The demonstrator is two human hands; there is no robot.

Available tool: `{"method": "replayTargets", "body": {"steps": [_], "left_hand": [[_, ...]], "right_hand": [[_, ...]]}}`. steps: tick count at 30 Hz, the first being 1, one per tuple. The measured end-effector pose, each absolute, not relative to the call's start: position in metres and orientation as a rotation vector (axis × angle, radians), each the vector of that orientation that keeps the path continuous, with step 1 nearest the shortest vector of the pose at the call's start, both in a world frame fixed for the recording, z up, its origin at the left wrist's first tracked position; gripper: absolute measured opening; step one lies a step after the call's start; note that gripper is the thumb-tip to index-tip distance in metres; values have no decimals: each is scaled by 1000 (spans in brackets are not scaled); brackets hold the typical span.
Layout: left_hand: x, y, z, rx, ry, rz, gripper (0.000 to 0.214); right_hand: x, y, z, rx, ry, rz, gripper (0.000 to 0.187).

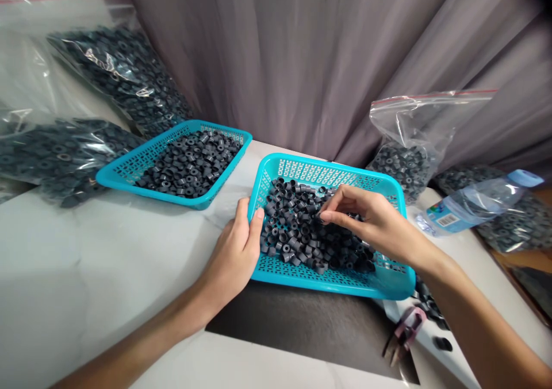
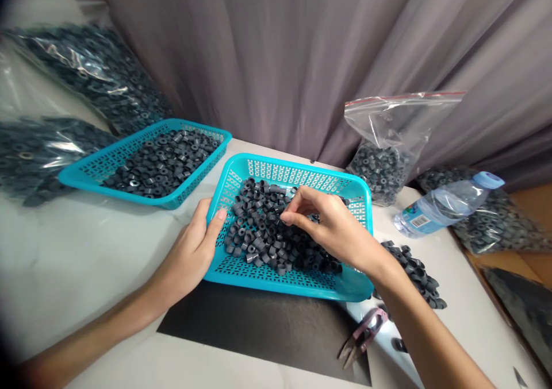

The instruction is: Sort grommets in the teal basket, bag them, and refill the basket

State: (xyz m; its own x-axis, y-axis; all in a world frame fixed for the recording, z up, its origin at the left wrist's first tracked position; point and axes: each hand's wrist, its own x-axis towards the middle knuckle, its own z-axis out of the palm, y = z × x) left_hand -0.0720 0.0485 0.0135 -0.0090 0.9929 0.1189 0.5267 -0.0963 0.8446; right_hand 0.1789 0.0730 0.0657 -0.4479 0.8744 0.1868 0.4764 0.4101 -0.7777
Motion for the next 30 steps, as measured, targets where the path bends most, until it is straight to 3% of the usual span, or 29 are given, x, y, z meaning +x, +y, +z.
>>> {"method": "replayTargets", "body": {"steps": [14, 30], "left_hand": [[-72, 48, 13, 1687, 1598, 1009, 31], [-71, 49, 14, 1680, 1605, 995, 30]], "right_hand": [[178, 75, 63, -1087, -2032, 1068, 24], [178, 78, 64, -1014, -2173, 855, 14]]}}
